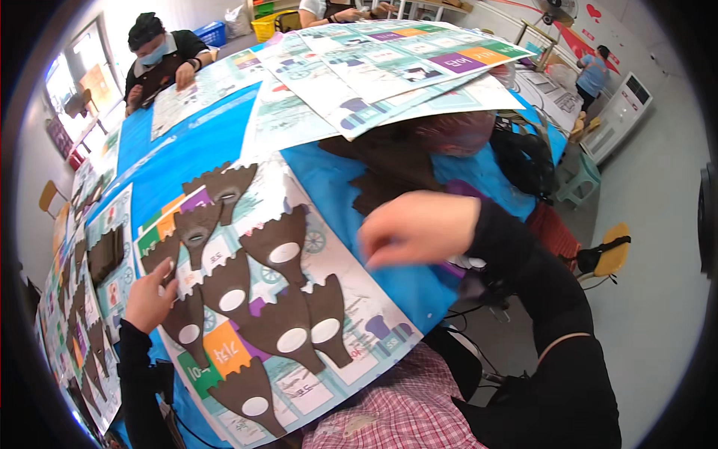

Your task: Assembling small decorative components onto beard-shaped cutouts for an educational set.

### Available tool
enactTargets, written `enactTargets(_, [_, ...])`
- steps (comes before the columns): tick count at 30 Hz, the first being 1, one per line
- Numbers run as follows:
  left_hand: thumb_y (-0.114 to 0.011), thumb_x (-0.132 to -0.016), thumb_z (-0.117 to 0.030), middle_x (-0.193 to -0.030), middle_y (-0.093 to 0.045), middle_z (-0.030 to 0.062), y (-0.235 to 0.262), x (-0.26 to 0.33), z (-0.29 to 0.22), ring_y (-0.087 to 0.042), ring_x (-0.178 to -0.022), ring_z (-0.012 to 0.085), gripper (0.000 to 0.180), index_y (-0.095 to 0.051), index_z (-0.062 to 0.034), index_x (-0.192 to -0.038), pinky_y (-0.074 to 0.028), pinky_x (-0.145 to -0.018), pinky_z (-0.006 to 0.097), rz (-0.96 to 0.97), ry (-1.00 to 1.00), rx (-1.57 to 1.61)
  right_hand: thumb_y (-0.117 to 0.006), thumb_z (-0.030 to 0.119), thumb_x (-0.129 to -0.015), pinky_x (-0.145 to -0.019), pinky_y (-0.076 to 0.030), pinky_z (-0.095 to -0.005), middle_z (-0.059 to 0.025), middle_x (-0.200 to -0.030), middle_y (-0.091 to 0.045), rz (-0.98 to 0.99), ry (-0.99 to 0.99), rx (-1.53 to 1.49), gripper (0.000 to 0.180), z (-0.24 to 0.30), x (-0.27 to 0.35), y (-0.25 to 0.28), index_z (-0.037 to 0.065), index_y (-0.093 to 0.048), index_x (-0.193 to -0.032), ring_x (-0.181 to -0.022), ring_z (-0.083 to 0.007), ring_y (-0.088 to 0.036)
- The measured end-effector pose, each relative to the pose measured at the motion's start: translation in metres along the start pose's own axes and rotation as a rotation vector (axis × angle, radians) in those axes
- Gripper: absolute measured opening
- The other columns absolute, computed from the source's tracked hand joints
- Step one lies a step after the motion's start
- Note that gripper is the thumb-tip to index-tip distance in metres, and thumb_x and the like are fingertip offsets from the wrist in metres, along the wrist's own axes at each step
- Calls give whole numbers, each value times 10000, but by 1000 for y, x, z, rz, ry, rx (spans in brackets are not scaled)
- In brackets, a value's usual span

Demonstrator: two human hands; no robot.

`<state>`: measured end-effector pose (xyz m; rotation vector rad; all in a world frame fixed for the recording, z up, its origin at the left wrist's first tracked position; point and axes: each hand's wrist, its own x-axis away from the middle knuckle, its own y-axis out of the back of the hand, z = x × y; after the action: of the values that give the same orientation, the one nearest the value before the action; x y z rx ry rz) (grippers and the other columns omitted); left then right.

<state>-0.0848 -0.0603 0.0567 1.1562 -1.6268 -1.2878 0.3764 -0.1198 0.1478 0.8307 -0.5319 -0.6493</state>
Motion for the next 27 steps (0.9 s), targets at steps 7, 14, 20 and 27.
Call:
enactTargets(7, [-599, -877, -181, -1120, -677, 126, 2, -18, 17, -663, -1000, 237, 417, -556, -28, -1263, -505, -818, 331, 39, 37, 334, -677, 166, -756, -689, -486, -416, -104, -781, -619, -456, -431, 230, 147, -96, 110, -44, 55, -639, -844, -782, -298, -616])
enactTargets(14, [-640, -838, -245, -1167, -647, 134, 10, 9, 3, -632, -1039, 293, 481, -555, -89, -1285, -500, -848, 368, 51, 126, 190, -687, 198, -776, -734, -462, -399, -111, -864, -597, -365, -430, 245, 199, -114, 100, -53, 71, -641, -921, -860, -290, -578])
enactTargets(20, [-591, -851, -17, -920, -629, 70, 49, 49, -140, -600, -840, 133, 183, -672, -6, -1015, -477, -695, 268, 20, -138, 807, -681, 166, -812, -589, -442, -362, -119, -721, -579, -615, -448, 247, 127, -86, 104, -31, 39, -677, -820, -664, -293, -576])
enactTargets(27, [-701, -856, -130, -955, -626, 127, 89, 105, -215, -606, -778, 226, 268, -656, 10, -1080, -477, -656, 279, 474, -893, 1677, -552, 140, -946, -537, -453, -200, -78, -878, -671, -412, -239, -691, 153, 25, 24, -15, -2, -608, -964, -667, -91, -620])
